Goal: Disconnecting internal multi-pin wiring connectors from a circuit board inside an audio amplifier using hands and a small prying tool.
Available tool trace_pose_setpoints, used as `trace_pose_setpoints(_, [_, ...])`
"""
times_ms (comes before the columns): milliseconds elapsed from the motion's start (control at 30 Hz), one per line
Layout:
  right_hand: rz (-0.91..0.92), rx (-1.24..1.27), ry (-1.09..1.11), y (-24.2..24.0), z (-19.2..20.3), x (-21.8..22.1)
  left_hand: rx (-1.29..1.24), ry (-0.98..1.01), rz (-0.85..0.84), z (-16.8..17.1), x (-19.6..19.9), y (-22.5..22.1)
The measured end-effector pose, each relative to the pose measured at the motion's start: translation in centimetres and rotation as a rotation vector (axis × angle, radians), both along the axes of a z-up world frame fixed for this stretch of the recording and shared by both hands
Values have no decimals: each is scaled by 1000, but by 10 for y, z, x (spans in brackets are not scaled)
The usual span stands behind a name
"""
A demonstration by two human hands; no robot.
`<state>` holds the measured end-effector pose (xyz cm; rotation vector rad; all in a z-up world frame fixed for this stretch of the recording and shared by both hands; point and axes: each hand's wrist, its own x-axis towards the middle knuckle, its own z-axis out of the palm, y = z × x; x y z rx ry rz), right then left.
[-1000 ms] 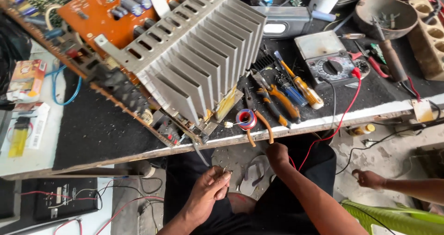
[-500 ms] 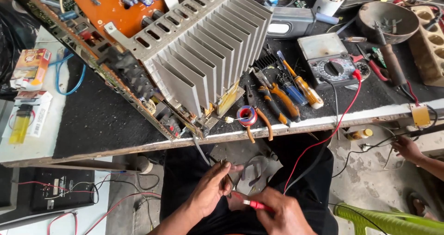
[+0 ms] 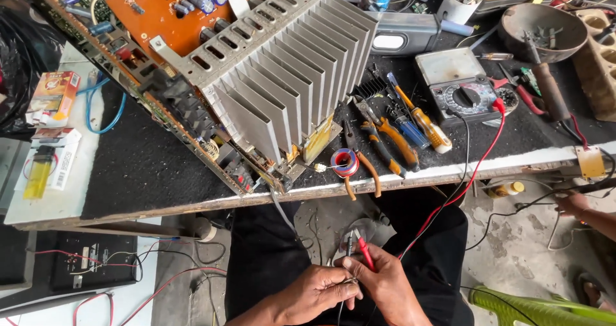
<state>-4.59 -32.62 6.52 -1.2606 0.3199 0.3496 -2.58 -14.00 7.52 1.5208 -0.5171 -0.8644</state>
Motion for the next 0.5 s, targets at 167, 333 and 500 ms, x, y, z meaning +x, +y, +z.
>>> trace_pose_setpoints(167, [-377, 1, -135, -2, -2, 4, -197, 25, 103, 4, 0, 11])
trace_pose_setpoints(333, [-337, -191, -210, -15, 15, -9, -384, 82, 292, -4, 11, 19])
trace_pose_setpoints(500, [-256, -302, -440, -8, 10, -32, -410, 234, 454, -7, 17, 22])
